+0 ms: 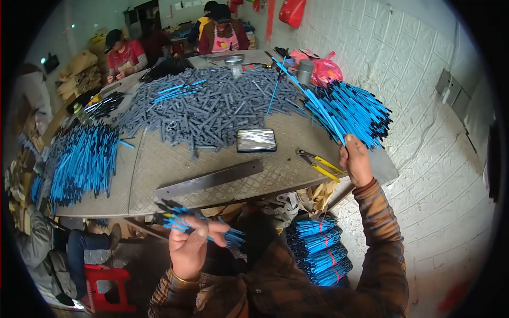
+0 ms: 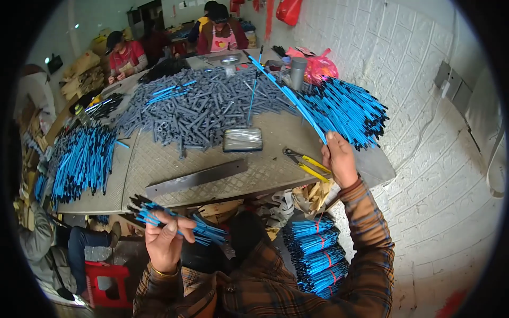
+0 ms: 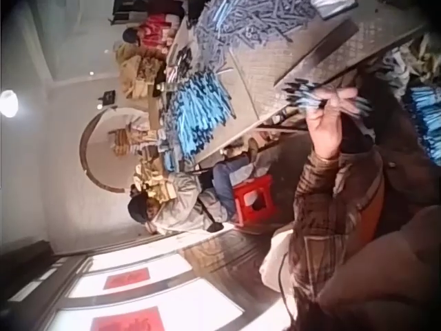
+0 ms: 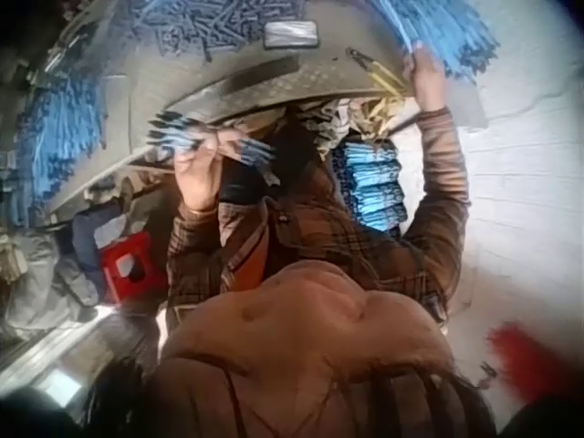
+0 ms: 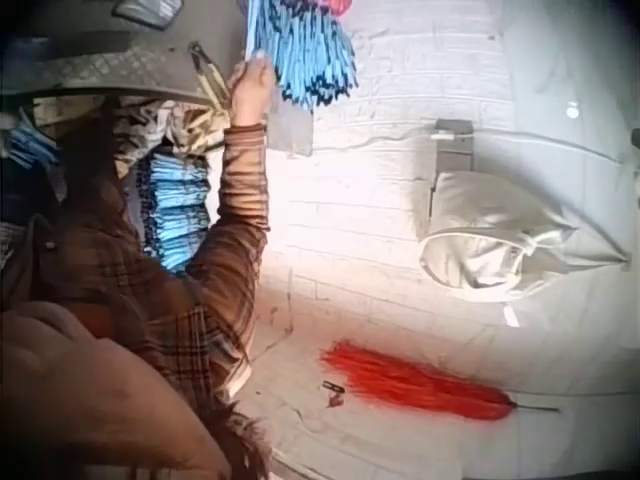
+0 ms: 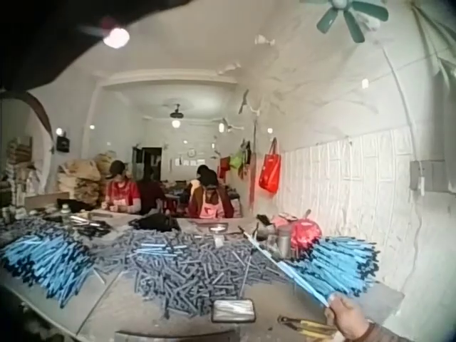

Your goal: The person organizes pens into bundles using rubber bands and pliers.

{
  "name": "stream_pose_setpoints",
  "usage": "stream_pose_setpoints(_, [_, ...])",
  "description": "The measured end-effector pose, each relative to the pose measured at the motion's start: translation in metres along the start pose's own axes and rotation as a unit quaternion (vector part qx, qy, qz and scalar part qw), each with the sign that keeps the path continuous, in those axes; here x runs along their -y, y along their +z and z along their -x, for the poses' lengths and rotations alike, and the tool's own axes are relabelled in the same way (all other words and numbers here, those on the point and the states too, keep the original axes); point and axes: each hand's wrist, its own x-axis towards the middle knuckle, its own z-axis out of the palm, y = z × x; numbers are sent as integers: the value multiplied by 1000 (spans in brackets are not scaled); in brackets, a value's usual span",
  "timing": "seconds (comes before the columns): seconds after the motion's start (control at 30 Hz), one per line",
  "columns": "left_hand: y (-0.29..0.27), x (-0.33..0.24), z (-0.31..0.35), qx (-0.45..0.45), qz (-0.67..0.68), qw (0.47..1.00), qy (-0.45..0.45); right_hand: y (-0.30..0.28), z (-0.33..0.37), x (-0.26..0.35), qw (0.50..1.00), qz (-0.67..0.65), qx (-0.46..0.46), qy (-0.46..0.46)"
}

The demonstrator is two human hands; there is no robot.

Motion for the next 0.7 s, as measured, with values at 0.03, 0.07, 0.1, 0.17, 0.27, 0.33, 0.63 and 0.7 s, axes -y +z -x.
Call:
stream_pose_setpoints(0.03, [-1, -7, -1, 3, 33, 999, -18, 8, 12, 2, 1000, -2, 16, 0])
stream_pose_setpoints(0.07, [-4, -13, -3, -10, 28, 1000, -10, 13, 24, 3, 999, -15, 45, -3])
stream_pose_setpoints(0.1, [-6, -15, -7, -14, 63, 998, -18, 14, 35, 5, 997, -25, 67, -5])
stream_pose_setpoints(0.17, [-5, -18, -14, -23, 97, 995, -30, 17, 54, 10, 994, -25, 111, 3])
stream_pose_setpoints(0.27, [11, -27, -25, -85, 90, 992, 5, 21, 76, 16, 975, -14, 220, 23])
stream_pose_setpoints(0.33, [16, -14, -25, -64, 80, 995, 7, 36, 93, 9, 958, 26, 280, 57])
stream_pose_setpoints(0.63, [11, -6, -13, -78, 183, 980, 14, 6, 39, -38, 884, 411, 189, -121])
stream_pose_setpoints(0.7, [10, -3, -10, -48, 174, 984, 2, -47, -17, -28, 881, 441, -35, -167])
